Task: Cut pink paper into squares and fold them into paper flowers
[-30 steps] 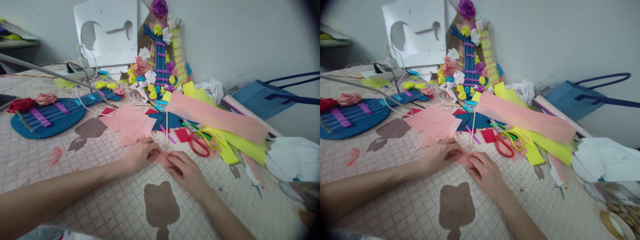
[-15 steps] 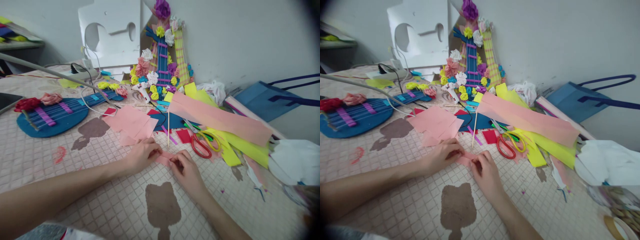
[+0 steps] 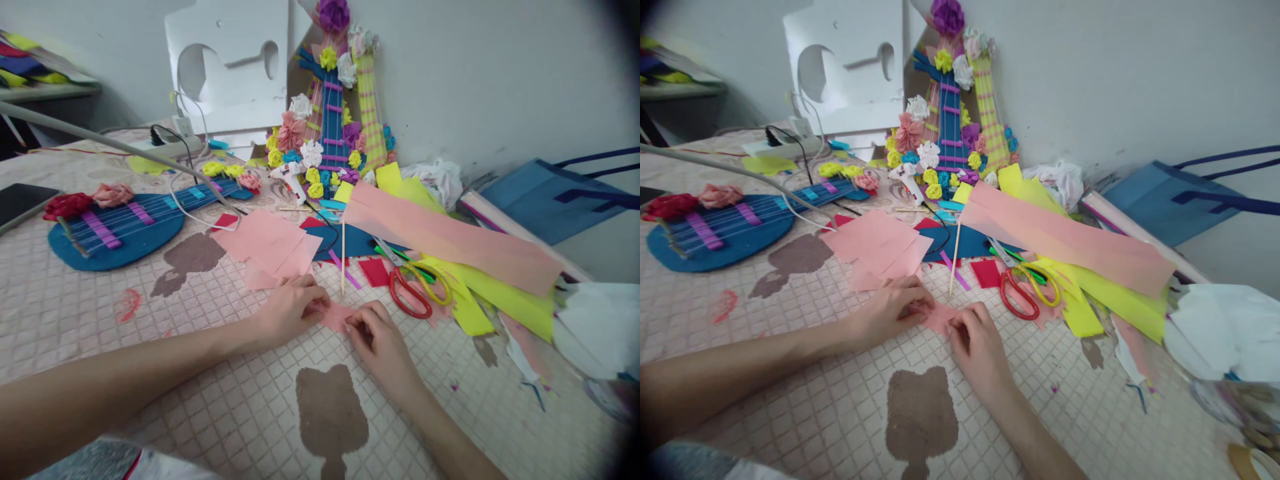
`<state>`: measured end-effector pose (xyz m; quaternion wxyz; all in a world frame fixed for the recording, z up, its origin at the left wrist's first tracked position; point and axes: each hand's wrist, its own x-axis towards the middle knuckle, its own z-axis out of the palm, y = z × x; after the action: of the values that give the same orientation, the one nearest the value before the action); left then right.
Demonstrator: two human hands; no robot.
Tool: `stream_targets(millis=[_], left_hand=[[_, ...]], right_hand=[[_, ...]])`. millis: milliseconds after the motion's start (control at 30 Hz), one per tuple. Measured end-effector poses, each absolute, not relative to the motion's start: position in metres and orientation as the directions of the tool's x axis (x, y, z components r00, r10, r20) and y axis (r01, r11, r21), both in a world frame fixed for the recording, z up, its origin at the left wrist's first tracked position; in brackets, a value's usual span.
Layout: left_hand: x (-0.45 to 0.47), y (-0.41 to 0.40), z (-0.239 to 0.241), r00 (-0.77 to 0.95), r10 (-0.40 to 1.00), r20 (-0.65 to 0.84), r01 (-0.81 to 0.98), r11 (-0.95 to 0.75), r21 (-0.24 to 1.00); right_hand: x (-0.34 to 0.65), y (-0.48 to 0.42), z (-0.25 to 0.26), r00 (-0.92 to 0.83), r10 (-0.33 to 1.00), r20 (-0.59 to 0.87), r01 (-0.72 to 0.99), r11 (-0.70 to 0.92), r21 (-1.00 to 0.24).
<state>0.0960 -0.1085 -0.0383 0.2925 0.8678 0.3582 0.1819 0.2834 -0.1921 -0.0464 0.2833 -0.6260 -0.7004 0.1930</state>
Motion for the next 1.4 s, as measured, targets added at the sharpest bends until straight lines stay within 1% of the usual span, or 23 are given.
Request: stream_targets(millis=[200,400,567,700,767,867,967,1167,1400], left_hand=[[0.095,-0.108,-0.038,0.678,0.728,0.102,0.505,-0.563,0.654],[0.094,-0.107,-0.038,0.681,0.726,0.099,0.496,-0.556,0.667],[0.094,-0.107,-0.039,0.681,0.722,0.118,0.478,-0.562,0.675],[0.092,-0.107,-0.038,0.65,0.748,0.135,0.459,-0.528,0.714],[0.091,-0.106,-0.037,0.663,0.736,0.138,0.439,-0.532,0.724],[0.088,-0.104,-0.038,0.717,0.683,0.139,0.4,-0.567,0.72],[0.087,-0.103,-0.041,0.733,0.662,0.155,0.386,-0.592,0.707],[0.088,-0.104,-0.043,0.727,0.668,0.157,0.414,-0.609,0.677],[0.091,-0.106,-0.04,0.703,0.697,0.141,0.462,-0.599,0.653]], right_hand=[[0.283,-0.194,-0.048,-0.062,0.986,0.153,0.774,0.144,-0.617],[0.285,-0.195,-0.048,-0.094,0.973,0.211,0.743,0.209,-0.636],[0.285,-0.195,-0.045,-0.042,0.976,0.213,0.737,0.174,-0.653],[0.285,-0.196,-0.044,-0.046,0.981,0.191,0.731,0.163,-0.663],[0.284,-0.196,-0.043,-0.054,0.983,0.177,0.727,0.16,-0.668],[0.285,-0.197,-0.042,-0.067,0.986,0.156,0.718,0.156,-0.678],[0.287,-0.197,-0.041,-0.069,0.986,0.149,0.703,0.154,-0.695],[0.287,-0.197,-0.039,-0.085,0.987,0.136,0.72,0.155,-0.677],[0.284,-0.196,-0.043,-0.074,0.982,0.173,0.751,0.169,-0.639]])
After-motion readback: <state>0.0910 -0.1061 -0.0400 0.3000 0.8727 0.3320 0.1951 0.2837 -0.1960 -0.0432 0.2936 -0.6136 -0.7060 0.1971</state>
